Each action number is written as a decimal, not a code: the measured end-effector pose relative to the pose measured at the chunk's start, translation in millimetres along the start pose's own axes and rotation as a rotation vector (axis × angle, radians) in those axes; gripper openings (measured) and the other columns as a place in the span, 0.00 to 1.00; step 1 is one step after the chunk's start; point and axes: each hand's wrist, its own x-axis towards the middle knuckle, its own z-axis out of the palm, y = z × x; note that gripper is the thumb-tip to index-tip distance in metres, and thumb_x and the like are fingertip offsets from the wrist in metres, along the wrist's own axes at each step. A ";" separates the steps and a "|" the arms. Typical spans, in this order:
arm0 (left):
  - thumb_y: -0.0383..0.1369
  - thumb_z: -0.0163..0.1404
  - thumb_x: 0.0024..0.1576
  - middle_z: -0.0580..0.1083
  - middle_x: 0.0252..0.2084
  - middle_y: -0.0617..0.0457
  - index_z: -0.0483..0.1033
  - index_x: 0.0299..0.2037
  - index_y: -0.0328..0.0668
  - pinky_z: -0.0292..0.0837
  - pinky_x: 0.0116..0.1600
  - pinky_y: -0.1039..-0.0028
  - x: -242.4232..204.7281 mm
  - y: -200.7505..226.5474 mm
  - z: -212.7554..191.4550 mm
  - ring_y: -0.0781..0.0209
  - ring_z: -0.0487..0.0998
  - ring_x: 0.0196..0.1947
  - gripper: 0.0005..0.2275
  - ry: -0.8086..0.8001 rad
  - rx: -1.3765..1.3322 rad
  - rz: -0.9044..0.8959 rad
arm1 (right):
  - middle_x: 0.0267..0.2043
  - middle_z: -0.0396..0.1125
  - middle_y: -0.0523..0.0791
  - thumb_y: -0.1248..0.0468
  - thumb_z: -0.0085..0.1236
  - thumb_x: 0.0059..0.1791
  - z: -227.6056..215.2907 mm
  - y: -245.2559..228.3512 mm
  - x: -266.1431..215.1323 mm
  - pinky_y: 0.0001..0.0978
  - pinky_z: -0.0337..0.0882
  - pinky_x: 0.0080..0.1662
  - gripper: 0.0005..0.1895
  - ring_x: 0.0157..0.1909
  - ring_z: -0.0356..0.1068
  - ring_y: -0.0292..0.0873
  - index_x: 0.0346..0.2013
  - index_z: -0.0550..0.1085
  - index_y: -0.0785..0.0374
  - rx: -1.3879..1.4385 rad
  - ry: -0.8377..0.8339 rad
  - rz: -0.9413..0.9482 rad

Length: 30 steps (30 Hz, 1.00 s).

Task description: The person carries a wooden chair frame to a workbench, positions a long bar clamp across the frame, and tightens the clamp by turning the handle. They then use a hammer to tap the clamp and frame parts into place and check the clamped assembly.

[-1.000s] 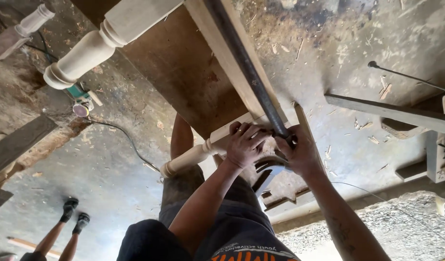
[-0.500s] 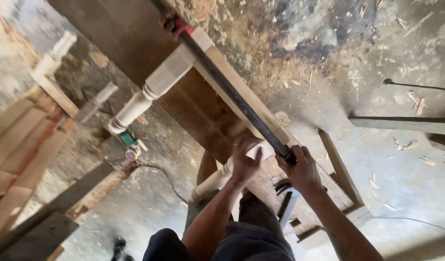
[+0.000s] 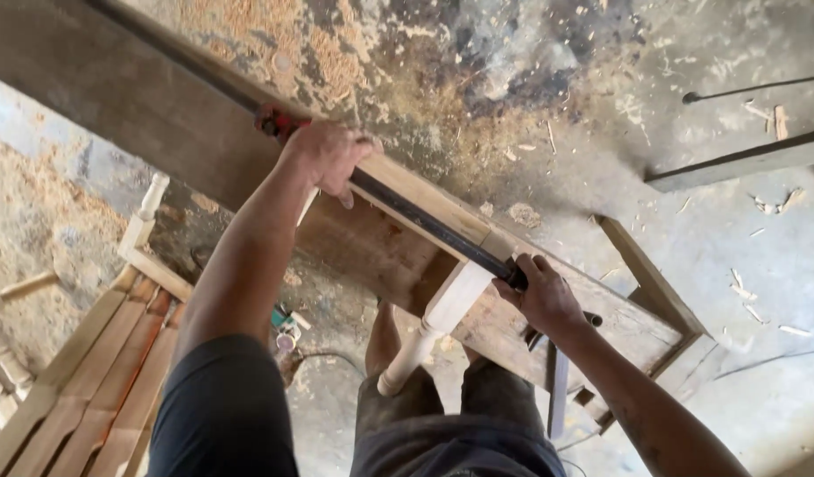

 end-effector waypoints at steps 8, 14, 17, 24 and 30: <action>0.67 0.60 0.40 0.67 0.65 0.49 0.64 0.67 0.54 0.71 0.61 0.57 11.4 -10.7 1.2 0.48 0.69 0.63 0.46 -0.456 -0.148 -0.065 | 0.41 0.68 0.49 0.45 0.61 0.47 23.3 38.2 20.9 0.56 0.76 0.42 0.24 0.39 0.74 0.54 0.47 0.71 0.58 -0.272 0.161 -0.101; 0.71 0.51 0.40 0.69 0.63 0.48 0.69 0.62 0.49 0.70 0.66 0.50 -18.8 -18.3 25.9 0.47 0.70 0.62 0.45 0.263 -0.246 0.033 | 0.46 0.67 0.51 0.45 0.63 0.46 30.9 29.9 18.4 0.49 0.79 0.41 0.27 0.43 0.74 0.53 0.49 0.70 0.59 -0.283 0.052 0.097; 0.59 0.57 0.57 0.73 0.54 0.49 0.74 0.54 0.50 0.81 0.57 0.73 -74.2 -19.1 90.2 0.60 0.78 0.56 0.26 0.723 -0.713 -0.611 | 0.50 0.66 0.54 0.45 0.66 0.43 28.4 30.9 20.1 0.46 0.81 0.45 0.32 0.44 0.74 0.52 0.51 0.67 0.62 -0.228 0.065 0.115; 0.48 0.53 0.63 0.72 0.57 0.51 0.62 0.63 0.42 0.74 0.65 0.59 -86.6 -43.6 121.4 0.55 0.75 0.58 0.25 1.224 -1.921 -0.828 | 0.56 0.69 0.52 0.46 0.68 0.40 25.7 -7.2 18.4 0.50 0.78 0.50 0.41 0.52 0.75 0.53 0.63 0.65 0.58 -0.228 0.099 0.207; 0.44 0.46 0.67 0.78 0.52 0.44 0.76 0.48 0.36 0.73 0.69 0.53 -47.0 -26.8 155.7 0.50 0.79 0.56 0.17 1.167 -2.544 -0.530 | 0.55 0.73 0.45 0.47 0.63 0.45 43.7 12.6 5.4 0.45 0.79 0.54 0.36 0.54 0.76 0.49 0.65 0.67 0.52 -0.178 0.172 0.146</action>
